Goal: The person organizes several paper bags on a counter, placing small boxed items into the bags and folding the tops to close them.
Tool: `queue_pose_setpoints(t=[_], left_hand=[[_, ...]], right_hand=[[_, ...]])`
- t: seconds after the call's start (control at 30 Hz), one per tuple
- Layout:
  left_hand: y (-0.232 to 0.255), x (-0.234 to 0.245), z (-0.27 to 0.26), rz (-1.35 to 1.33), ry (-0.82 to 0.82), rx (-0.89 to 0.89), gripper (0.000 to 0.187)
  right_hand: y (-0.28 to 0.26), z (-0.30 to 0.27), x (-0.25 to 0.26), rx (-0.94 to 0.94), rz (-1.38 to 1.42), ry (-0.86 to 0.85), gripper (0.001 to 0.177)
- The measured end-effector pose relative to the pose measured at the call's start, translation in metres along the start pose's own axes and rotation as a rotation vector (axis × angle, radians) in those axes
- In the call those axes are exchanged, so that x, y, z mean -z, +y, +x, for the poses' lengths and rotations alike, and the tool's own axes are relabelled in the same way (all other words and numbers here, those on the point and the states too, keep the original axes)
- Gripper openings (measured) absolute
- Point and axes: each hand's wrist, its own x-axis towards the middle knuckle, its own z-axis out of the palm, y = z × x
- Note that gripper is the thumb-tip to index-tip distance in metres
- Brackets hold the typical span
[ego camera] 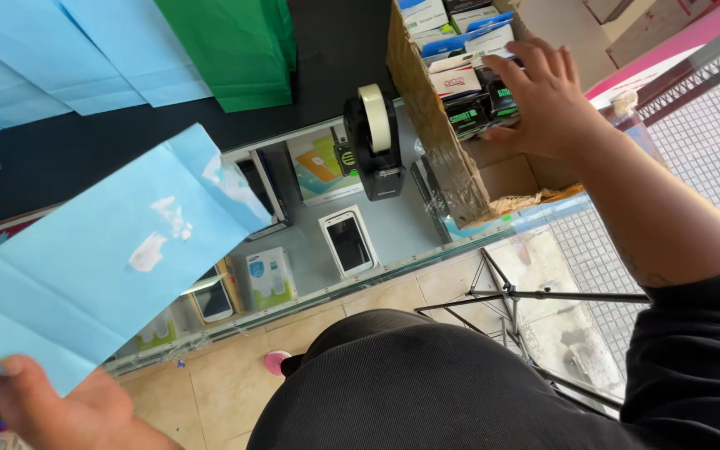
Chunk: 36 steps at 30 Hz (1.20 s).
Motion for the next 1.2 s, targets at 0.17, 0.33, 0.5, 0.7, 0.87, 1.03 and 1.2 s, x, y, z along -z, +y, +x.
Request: queue_pose_setpoints(t=[0.17, 0.33, 0.5, 0.7, 0.87, 1.03, 1.2], left_hand=[[-0.053, -0.014, -0.057, -0.448, 0.291, 0.668, 0.081], [-0.037, -0.092, -0.086, -0.834, 0.449, 0.942, 0.061], [-0.053, -0.138, -0.138, -0.658, 0.276, 1.017, 0.057], [-0.078, -0.076, -0.162, -0.476, 0.14, 0.819, 0.093], [-0.071, -0.043, -0.145, -0.335, 0.069, 0.653, 0.068], [-0.066, -0.01, -0.134, -0.305, 0.019, 0.603, 0.053], [-0.061, 0.052, -0.131, -0.023, -0.364, 0.604, 0.094]], right_hand=[[-0.079, -0.048, 0.044, 0.018, 0.028, 0.315, 0.085], [-0.221, -0.076, -0.005, 0.028, 1.125, 0.133, 0.067], [-0.31, -0.068, -0.145, -0.186, 1.949, -0.582, 0.101], [-0.316, -0.055, -0.155, -0.345, 1.887, -0.523, 0.058], [-0.323, -0.044, -0.168, -0.13, 1.876, -0.482, 0.06], [-0.345, -0.031, -0.16, -0.098, 1.981, -0.521, 0.046], [-0.348, -0.055, -0.285, -0.332, 1.707, -0.51, 0.037]])
